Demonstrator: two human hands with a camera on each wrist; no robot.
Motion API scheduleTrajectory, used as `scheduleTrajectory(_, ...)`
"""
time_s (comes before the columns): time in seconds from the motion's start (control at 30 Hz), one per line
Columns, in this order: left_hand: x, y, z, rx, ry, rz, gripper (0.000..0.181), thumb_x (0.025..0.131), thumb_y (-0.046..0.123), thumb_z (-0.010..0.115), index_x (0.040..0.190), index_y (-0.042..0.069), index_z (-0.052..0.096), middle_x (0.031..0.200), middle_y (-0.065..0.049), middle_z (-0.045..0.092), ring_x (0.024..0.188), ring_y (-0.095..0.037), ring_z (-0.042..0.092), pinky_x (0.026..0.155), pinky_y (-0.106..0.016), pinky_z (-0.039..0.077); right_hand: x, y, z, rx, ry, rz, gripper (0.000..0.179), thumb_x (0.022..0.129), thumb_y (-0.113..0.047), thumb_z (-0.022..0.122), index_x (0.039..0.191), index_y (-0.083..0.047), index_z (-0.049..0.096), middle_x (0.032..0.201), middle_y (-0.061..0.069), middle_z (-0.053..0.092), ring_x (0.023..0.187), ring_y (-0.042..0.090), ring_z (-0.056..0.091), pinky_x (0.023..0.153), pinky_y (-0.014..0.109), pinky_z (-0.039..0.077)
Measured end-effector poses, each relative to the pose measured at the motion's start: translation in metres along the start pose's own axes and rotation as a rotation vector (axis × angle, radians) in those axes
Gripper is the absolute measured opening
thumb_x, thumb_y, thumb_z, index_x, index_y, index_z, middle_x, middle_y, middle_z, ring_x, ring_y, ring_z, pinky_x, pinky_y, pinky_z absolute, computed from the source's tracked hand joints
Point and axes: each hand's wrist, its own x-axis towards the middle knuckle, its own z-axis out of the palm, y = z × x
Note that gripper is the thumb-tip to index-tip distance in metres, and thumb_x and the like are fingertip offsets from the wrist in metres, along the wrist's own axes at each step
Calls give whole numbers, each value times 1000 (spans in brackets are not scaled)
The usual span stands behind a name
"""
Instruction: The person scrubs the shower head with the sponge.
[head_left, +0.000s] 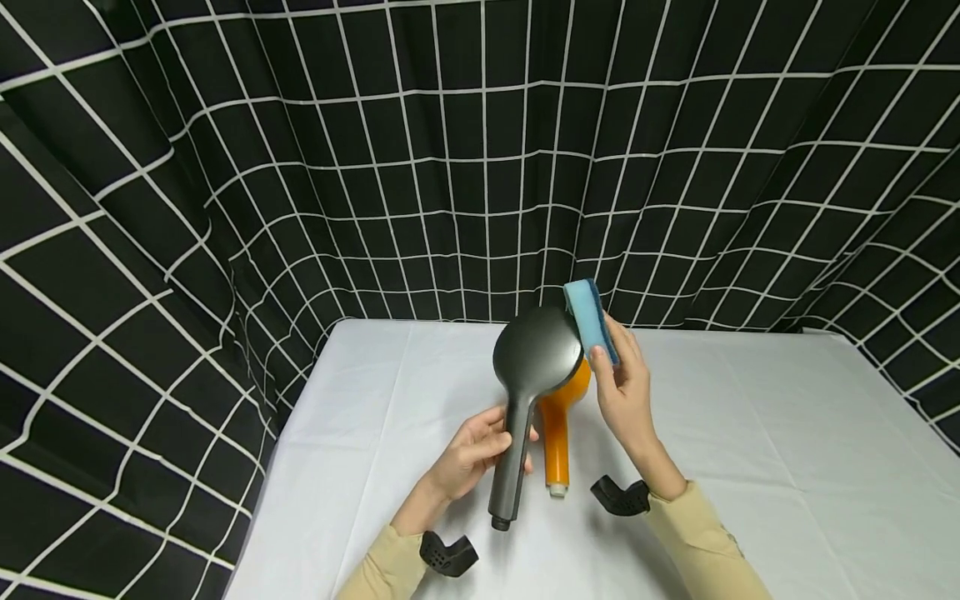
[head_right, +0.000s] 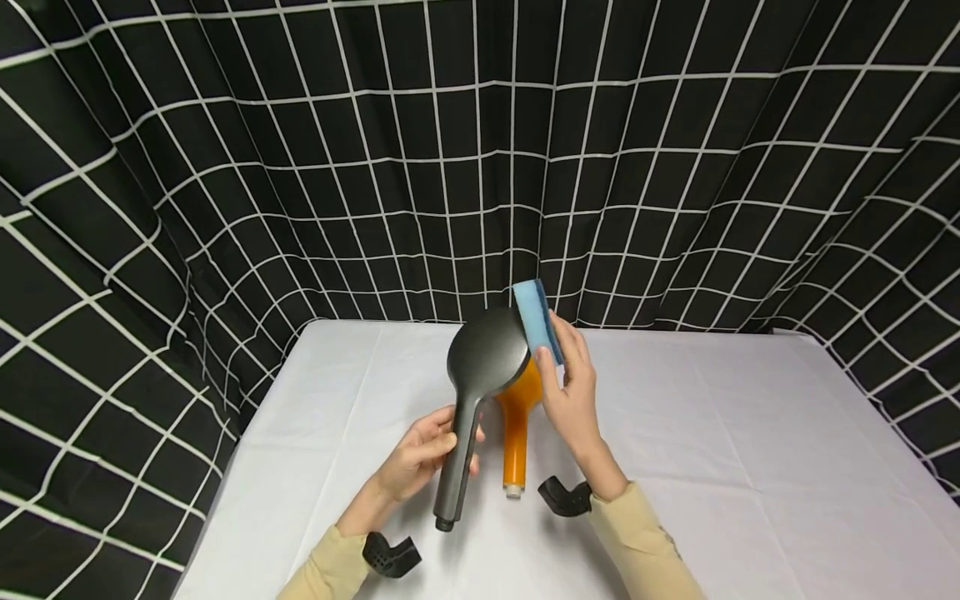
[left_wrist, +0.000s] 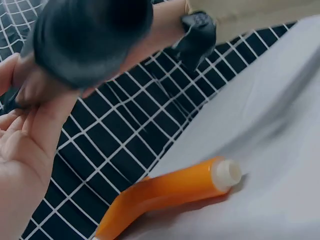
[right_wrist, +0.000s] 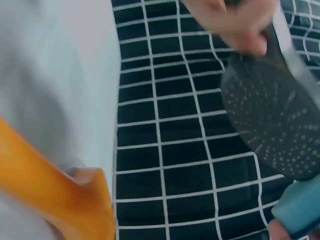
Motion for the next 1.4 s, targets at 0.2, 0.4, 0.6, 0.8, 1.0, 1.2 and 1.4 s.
scheduleTrajectory(0.2,-2,5,-8,119,113,42,36,96,-4,33,132,-9,34,113,-10,57,81,-20,65,76,-33,51,-22,9,10,123,-54,-137,54,78,22,53,130,12,43,131,31,36,116,20,44,88,20,45)
scheduleTrajectory(0.4,-3,6,-16,257,12,-17,42,95,-3,39,136,-7,34,113,-34,51,80,-26,65,77,-38,51,-8,-13,4,80,22,-34,42,90,13,46,132,11,42,130,25,41,112,13,45,87,16,43)
scheduleTrajectory(0.6,-1,10,-15,363,-21,-23,48,95,-4,42,142,-3,29,115,-34,52,80,-29,65,78,-36,50,0,-1,-8,43,45,52,40,95,4,42,135,4,42,134,21,43,115,14,44,89,17,40)
scheduleTrajectory(0.8,0,12,-14,426,103,51,51,96,-5,41,144,1,26,118,-30,53,85,-40,61,82,-39,50,-31,19,-3,30,26,134,43,96,2,43,139,-1,39,136,17,41,115,13,44,89,16,41)
scheduleTrajectory(1.0,1,9,-17,456,131,26,52,96,-3,43,145,2,27,117,-28,53,90,-28,64,86,-41,49,-38,19,-2,31,-5,165,41,97,-1,41,139,-4,39,137,15,41,116,16,45,89,17,40)
scheduleTrajectory(1.2,0,5,-17,525,73,-34,53,96,-2,44,144,-2,22,130,-28,46,93,-37,61,88,-39,48,-10,12,-11,-7,46,60,40,97,0,43,136,-3,44,135,14,43,116,16,43,90,18,39)
scheduleTrajectory(1.4,0,3,-15,583,137,74,51,95,-4,45,142,-8,25,144,-25,29,101,-37,58,86,-51,45,-8,4,-14,-9,43,-4,38,96,2,43,134,3,45,131,16,46,115,12,44,90,18,39)
